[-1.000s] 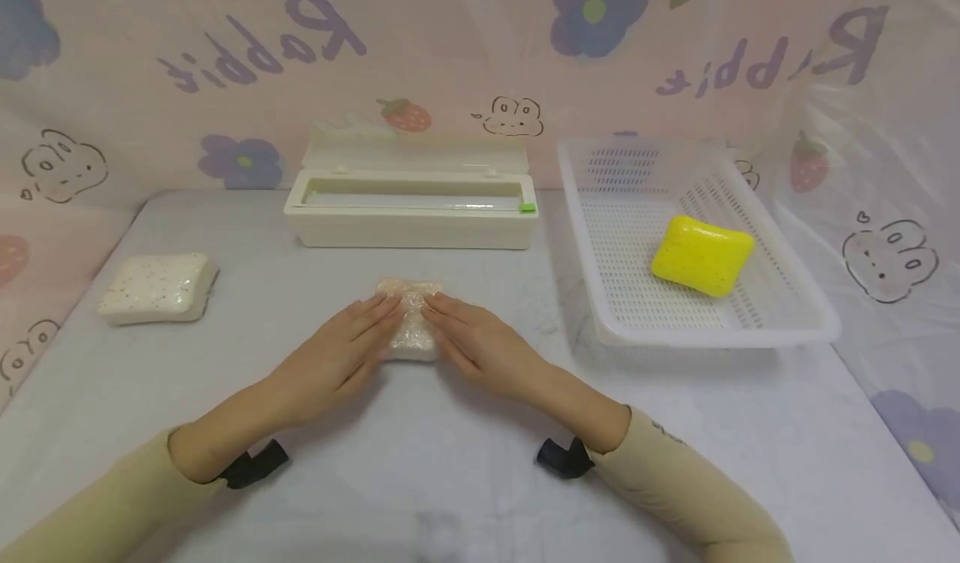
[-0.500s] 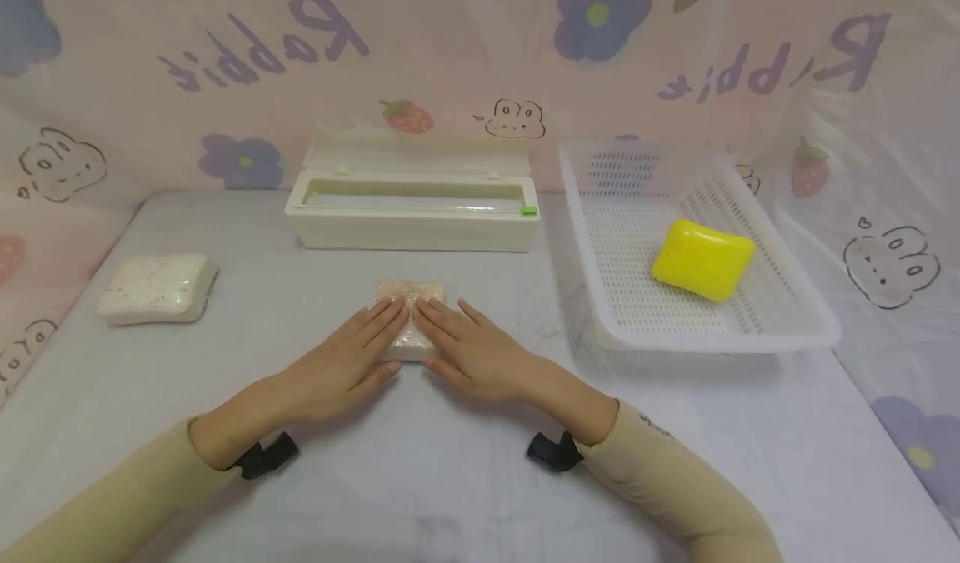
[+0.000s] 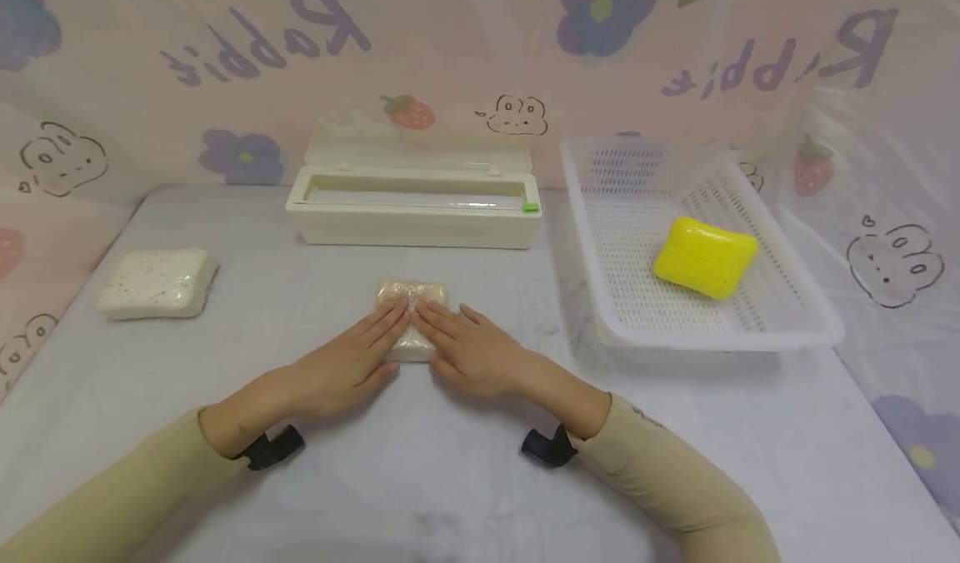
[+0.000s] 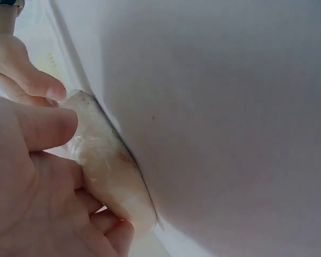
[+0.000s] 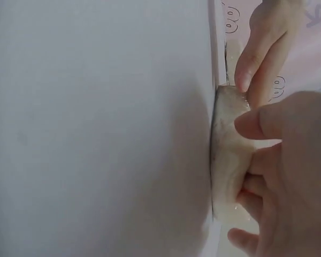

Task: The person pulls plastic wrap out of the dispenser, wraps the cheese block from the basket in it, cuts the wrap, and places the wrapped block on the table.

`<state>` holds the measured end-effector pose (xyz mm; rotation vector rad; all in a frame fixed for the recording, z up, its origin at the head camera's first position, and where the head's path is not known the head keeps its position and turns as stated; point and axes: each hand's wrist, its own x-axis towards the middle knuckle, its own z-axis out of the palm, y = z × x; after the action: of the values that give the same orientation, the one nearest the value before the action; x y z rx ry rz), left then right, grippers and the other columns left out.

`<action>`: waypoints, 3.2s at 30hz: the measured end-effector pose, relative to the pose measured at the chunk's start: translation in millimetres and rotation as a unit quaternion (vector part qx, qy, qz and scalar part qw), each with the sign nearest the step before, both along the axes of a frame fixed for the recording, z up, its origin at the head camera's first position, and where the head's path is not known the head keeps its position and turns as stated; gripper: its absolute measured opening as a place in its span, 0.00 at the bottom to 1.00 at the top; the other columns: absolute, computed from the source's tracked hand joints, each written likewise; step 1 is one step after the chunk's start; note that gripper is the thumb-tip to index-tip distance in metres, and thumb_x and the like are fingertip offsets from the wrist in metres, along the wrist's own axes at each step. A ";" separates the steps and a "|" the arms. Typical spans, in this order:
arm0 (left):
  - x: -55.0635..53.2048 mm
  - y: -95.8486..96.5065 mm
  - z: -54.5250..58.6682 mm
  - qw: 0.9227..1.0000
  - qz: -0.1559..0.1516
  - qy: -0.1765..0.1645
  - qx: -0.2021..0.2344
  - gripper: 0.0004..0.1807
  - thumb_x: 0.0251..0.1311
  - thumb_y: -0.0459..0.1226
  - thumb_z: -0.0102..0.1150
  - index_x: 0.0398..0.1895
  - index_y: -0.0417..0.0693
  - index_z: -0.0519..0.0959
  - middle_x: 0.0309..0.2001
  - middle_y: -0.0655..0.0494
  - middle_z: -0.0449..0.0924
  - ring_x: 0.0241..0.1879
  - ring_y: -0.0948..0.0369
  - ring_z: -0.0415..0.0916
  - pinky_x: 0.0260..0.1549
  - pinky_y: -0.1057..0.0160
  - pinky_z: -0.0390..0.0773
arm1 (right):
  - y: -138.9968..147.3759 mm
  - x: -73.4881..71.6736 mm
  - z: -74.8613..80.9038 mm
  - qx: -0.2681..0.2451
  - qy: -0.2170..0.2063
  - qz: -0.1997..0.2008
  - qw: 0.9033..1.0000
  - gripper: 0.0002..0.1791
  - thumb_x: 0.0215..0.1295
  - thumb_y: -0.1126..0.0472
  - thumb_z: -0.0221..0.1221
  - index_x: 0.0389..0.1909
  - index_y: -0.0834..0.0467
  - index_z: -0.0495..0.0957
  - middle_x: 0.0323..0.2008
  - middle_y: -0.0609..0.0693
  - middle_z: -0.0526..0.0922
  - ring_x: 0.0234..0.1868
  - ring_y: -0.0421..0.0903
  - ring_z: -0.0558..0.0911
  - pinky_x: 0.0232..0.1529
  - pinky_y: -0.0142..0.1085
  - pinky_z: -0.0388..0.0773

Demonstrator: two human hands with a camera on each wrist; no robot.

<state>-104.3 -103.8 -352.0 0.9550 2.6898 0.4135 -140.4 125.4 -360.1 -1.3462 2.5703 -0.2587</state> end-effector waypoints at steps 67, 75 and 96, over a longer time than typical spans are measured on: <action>-12.9 -17.0 11.6 0.895 0.217 0.004 0.389 0.17 0.68 0.34 0.52 0.57 0.36 0.73 0.54 0.42 0.78 0.57 0.50 0.75 0.53 0.55 0.78 | -16.4 -41.5 7.0 -0.446 -0.319 -0.285 0.786 0.27 0.62 0.63 0.60 0.63 0.62 0.68 0.49 0.61 0.78 0.49 0.50 0.81 0.53 0.38 0.78; -17.3 -16.6 13.0 0.866 0.291 -0.056 0.403 0.20 0.71 0.35 0.47 0.62 0.35 0.68 0.58 0.37 0.74 0.60 0.48 0.71 0.58 0.51 0.73 | -22.5 -35.7 5.2 -0.479 -0.327 -0.277 0.766 0.33 0.57 0.69 0.62 0.64 0.61 0.63 0.51 0.58 0.71 0.56 0.56 0.77 0.48 0.35 0.80; -17.7 -16.5 10.3 0.818 0.387 -0.091 0.416 0.23 0.67 0.40 0.54 0.63 0.42 0.71 0.62 0.48 0.74 0.57 0.55 0.76 0.47 0.73 0.77 | -27.3 -31.8 1.3 -0.436 -0.298 -0.320 0.787 0.30 0.61 0.60 0.62 0.64 0.59 0.69 0.61 0.54 0.74 0.47 0.49 0.84 0.45 0.34 0.80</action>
<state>-121.9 -120.3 -341.6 -0.1537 2.5581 1.8262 -172.2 98.1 -358.8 -0.3039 2.2288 -1.8236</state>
